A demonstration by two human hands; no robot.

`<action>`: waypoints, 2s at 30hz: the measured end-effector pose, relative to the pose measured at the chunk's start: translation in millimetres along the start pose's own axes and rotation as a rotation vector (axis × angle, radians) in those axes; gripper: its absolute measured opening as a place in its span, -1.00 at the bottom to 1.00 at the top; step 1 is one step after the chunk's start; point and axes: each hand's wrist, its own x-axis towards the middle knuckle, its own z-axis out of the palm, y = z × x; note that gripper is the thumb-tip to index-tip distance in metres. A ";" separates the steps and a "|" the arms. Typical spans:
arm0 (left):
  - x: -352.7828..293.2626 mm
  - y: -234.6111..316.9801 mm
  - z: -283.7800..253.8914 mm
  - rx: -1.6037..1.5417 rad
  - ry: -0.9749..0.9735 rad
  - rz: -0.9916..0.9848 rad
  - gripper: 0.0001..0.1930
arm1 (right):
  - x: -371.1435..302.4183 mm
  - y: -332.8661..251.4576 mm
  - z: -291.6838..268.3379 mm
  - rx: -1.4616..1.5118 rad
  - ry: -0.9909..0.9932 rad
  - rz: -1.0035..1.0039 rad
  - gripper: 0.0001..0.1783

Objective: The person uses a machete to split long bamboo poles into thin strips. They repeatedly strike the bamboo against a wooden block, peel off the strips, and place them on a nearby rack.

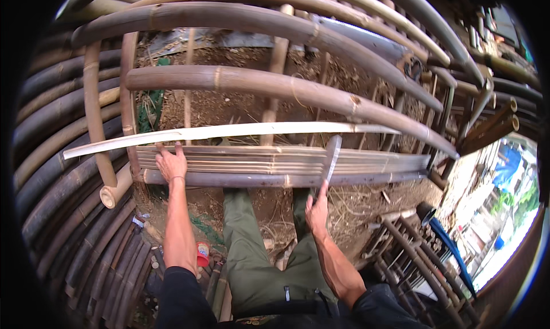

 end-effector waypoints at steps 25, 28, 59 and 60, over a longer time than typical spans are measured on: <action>-186.6 136.8 96.7 0.694 -0.312 0.792 0.05 | 179.5 317.5 -245.1 -0.508 -0.241 0.489 -0.29; -192.1 173.9 76.8 0.635 -0.384 0.875 -0.20 | 172.8 301.6 -252.2 -0.376 -0.161 0.447 -0.30; -389.9 209.2 -422.4 -0.523 0.857 1.686 -0.41 | -185.8 -44.3 -341.4 0.226 0.270 0.044 -0.79; -340.4 206.5 -470.9 -0.752 1.023 1.493 -0.31 | -202.9 -43.6 -336.2 0.283 0.315 0.033 -0.81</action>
